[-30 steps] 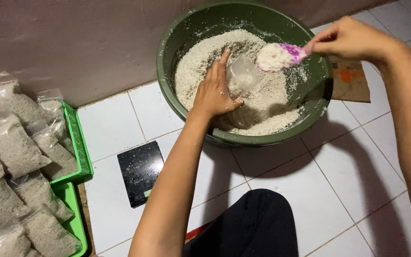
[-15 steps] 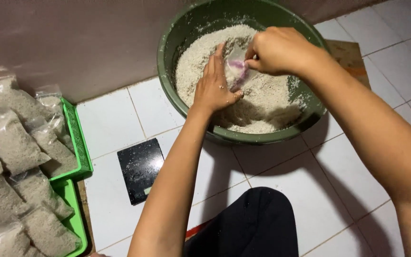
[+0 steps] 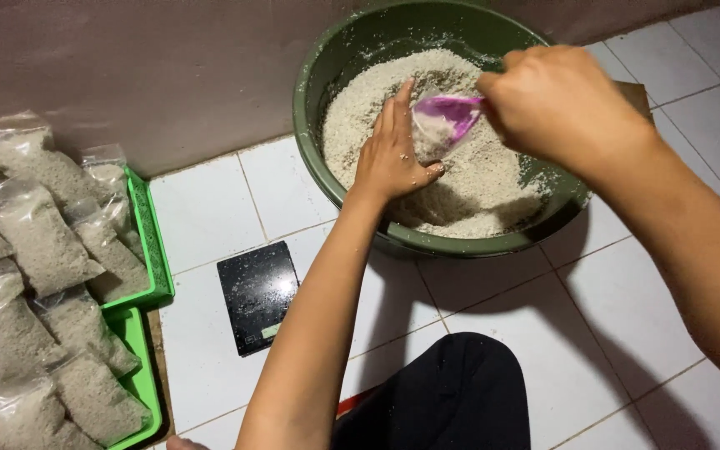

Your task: Packaging a white powdery substance into small plastic bags, weighing them on a digital scale, and organizing them in trays.

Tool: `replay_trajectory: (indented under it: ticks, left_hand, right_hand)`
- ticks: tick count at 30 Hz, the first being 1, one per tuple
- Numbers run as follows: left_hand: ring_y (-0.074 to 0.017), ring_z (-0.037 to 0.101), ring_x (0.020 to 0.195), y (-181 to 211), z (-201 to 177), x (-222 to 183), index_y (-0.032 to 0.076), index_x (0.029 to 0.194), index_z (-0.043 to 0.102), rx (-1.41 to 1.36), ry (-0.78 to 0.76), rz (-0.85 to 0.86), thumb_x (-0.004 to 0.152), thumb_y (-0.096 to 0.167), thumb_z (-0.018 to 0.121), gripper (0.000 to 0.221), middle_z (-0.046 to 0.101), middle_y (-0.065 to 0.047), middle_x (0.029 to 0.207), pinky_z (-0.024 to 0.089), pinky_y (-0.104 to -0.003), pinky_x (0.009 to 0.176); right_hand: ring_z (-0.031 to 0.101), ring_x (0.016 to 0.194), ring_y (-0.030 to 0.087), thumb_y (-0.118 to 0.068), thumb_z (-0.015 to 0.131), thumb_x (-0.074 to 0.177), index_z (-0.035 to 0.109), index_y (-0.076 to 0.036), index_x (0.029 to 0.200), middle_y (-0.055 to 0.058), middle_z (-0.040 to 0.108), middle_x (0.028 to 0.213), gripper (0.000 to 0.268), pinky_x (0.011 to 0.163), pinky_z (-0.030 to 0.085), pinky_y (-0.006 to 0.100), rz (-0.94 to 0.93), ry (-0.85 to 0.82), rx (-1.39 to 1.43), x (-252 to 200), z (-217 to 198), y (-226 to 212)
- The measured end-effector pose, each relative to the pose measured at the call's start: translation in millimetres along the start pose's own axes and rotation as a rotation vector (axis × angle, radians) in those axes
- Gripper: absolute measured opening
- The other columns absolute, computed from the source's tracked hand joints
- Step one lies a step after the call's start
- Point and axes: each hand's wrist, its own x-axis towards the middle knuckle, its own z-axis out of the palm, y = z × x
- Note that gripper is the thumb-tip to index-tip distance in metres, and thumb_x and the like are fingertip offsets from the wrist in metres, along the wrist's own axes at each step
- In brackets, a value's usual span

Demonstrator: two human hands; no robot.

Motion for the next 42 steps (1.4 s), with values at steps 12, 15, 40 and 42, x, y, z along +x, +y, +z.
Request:
replay_trajectory:
  ticks: [12,15,40,42]
  left_hand:
    - [-0.0478,0.042,0.138,4,-5,0,0.025,0.153,-0.003,0.012,-0.041,-0.034,0.047,0.032,0.093,0.144,0.035,-0.023,0.156,0.055,-0.061,0.095]
    - [-0.049,0.045,0.135,4,-5,0,0.027,0.153,-0.001,0.001,-0.033,-0.036,0.051,0.038,0.097,0.142,0.038,-0.026,0.153,0.048,-0.068,0.097]
    - [-0.0188,0.063,0.096,-9,-18,1,0.011,0.106,0.069,-0.87,0.133,-0.21,0.094,0.019,0.061,0.017,0.068,-0.009,0.099,0.05,-0.036,0.089]
    - [-0.0197,0.068,0.089,-5,-15,2,0.01,0.103,0.072,-0.909,0.116,-0.213,0.091,0.013,0.071,0.013,0.072,-0.009,0.093,0.055,-0.037,0.084]
  right_hand:
    - [0.058,0.042,0.008,-0.033,0.052,0.116,0.067,-0.016,0.105,-0.001,0.064,0.066,0.025,0.038,0.051,0.021,0.421,-0.07,-0.215,-55,47,19]
    - [0.059,0.047,0.015,-0.023,0.041,0.109,0.067,-0.002,0.101,0.007,0.062,0.066,0.035,0.041,0.057,0.027,0.495,-0.584,0.239,-33,69,10]
    - [0.063,0.08,0.017,-0.005,0.07,0.093,0.068,-0.005,0.099,0.013,0.068,0.089,0.006,0.067,0.056,0.031,0.676,0.46,1.638,-10,140,-90]
    - [0.062,0.082,0.018,0.0,0.062,0.097,0.063,0.0,0.104,0.013,0.063,0.094,0.007,0.065,0.058,0.027,0.694,0.514,1.736,-12,140,-83]
